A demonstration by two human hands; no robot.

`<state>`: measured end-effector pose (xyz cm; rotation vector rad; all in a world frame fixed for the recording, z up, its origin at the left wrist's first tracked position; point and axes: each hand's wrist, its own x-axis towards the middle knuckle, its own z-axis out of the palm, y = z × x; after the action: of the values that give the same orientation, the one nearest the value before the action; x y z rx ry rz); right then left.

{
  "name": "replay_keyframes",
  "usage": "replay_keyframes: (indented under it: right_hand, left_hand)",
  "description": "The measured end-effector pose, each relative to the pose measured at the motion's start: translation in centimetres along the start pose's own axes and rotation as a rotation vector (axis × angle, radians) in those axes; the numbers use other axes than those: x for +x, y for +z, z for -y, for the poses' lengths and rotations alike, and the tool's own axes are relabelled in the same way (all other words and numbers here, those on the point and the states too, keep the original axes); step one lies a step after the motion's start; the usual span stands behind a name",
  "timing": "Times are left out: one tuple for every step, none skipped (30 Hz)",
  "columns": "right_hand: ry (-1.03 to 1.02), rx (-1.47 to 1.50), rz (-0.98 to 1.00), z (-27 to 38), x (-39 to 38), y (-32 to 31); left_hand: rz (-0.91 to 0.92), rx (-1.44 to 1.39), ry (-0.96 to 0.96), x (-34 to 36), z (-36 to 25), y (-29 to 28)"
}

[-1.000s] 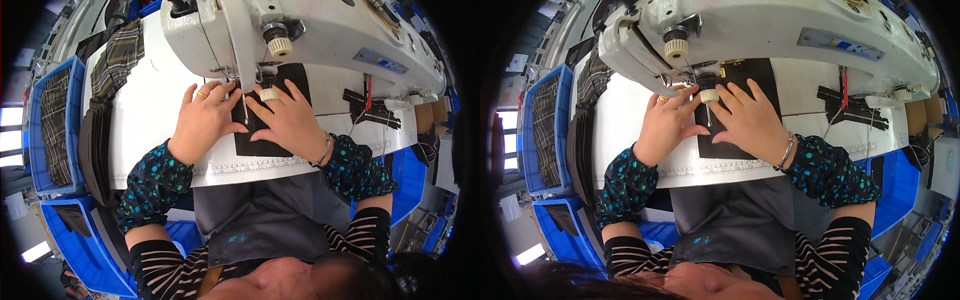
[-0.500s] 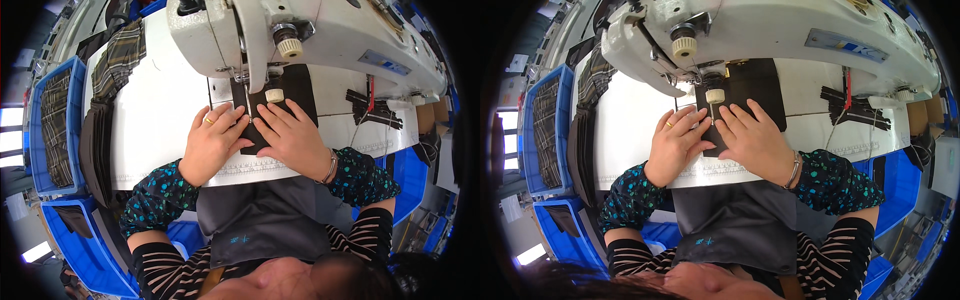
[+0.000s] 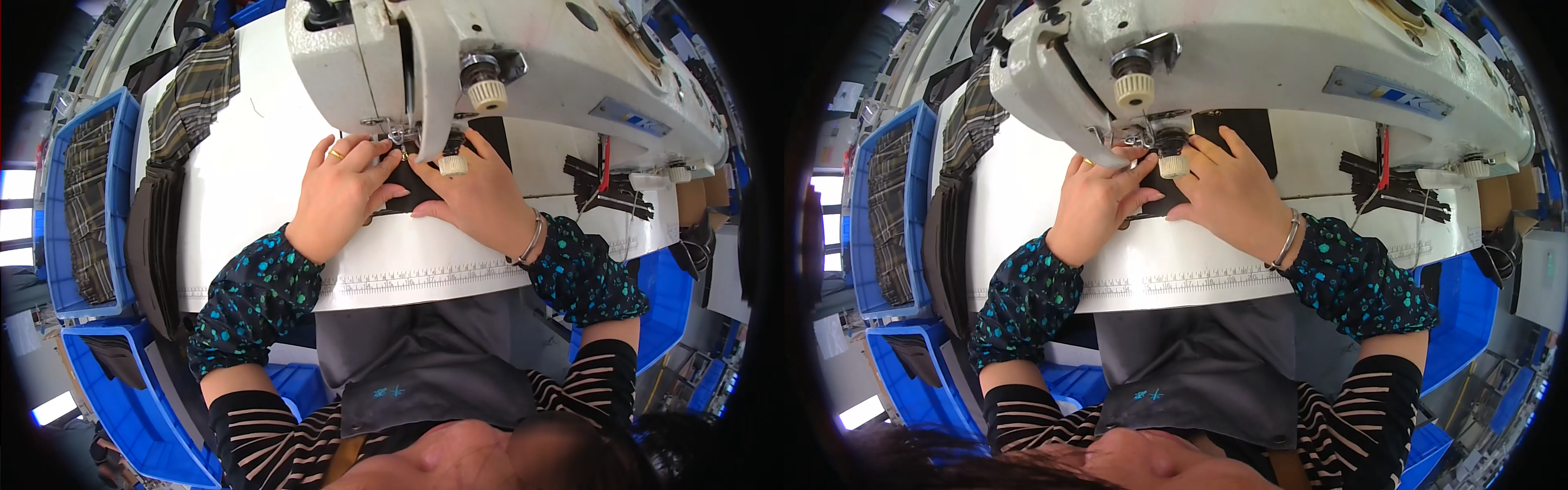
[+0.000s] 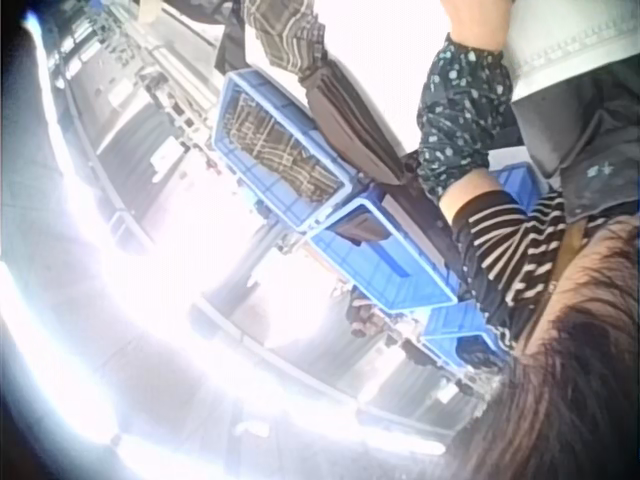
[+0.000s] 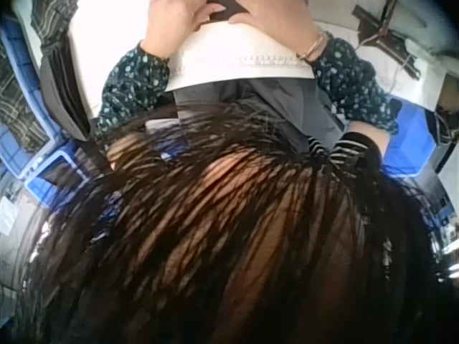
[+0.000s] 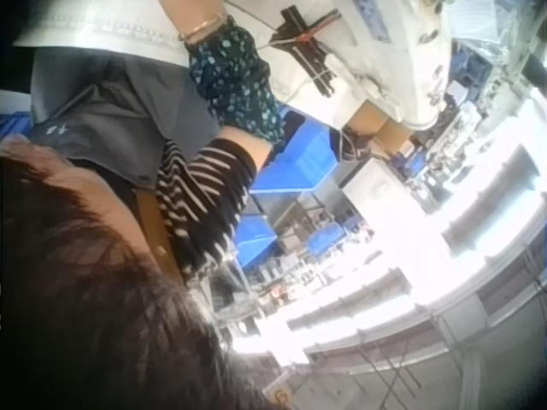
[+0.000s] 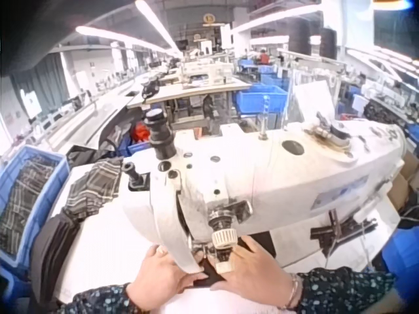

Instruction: The person aligns a zipper onto a piece of dark fabric and sews it using an industrial sewing machine. They guide the fabric through the machine, stitch along the zipper, and then trim the excess thread with scissors.

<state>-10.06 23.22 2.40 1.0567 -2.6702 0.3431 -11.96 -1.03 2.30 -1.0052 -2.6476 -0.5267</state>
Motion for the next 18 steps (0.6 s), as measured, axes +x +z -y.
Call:
replay_keyframes:
  right_hand:
    - [0.004,0.009,-0.010,-0.2,0.1,0.1]
    - [0.007,0.018,-0.021,-0.3,0.1,0.1]
    - [0.013,0.040,-0.025,-0.4,0.2,0.0]
    - [0.018,0.062,-0.029,-0.5,0.3,-0.1]
    - [0.023,0.084,-0.033,-0.6,0.4,-0.2]
    - [0.069,0.214,-0.021,-0.6,0.6,-0.3]
    - [0.116,0.344,-0.008,-0.7,0.7,-0.5]
    - [0.163,0.474,0.007,-0.9,0.8,-0.7]
    - [0.221,0.630,0.037,-1.0,1.2,-1.3]
    - [0.348,0.966,0.003,-2.0,0.5,-0.6]
    - [0.477,1.301,-0.034,-3.8,-0.7,1.1]
    - [0.601,1.644,-0.066,-3.9,-0.1,1.1]
    - [0.589,1.846,-0.116,-3.7,0.2,0.3]
    - [0.539,1.601,-0.085,-3.4,0.3,0.1]
    - [0.483,1.356,-0.056,-3.1,0.4,0.0]
    - [0.423,1.117,-0.030,-2.5,0.8,-0.4]
    - [0.240,0.668,-0.064,-1.5,1.1,-1.2]
    - [0.149,0.476,-0.055,-0.7,0.8,-1.1]
  left_hand:
    - [-0.006,0.000,0.001,0.1,0.1,0.1]
    - [-0.012,0.001,0.001,0.1,0.2,0.2]
    - [-0.021,0.001,-0.001,0.1,0.3,0.3]
    - [-0.018,-0.005,-0.003,0.0,0.4,0.4]
    - [-0.015,-0.010,-0.005,0.0,0.4,0.6]
    - [-0.012,-0.011,-0.009,-0.1,0.5,0.5]
    - [-0.016,-0.001,-0.004,-0.1,0.5,0.5]
    - [-0.020,0.010,0.001,-0.1,0.5,0.4]
    - [-0.024,0.023,0.006,-0.2,0.4,0.4]
    - [-0.024,0.015,0.010,0.0,0.4,0.5]
    - [-0.024,0.008,0.016,0.2,0.4,0.6]
    - [-0.020,0.007,0.012,0.2,0.4,0.6]
    - [-0.022,0.020,0.012,0.1,0.3,0.6]
    - [-0.024,0.032,0.014,0.0,0.2,0.5]
    - [-0.027,0.046,0.015,-0.1,0.2,0.5]
    - [-0.020,0.041,0.012,-0.3,-0.1,0.3]
    - [-0.013,0.037,0.011,-0.7,-0.4,0.2]
    - [-0.003,0.026,0.018,-1.0,-0.7,0.2]
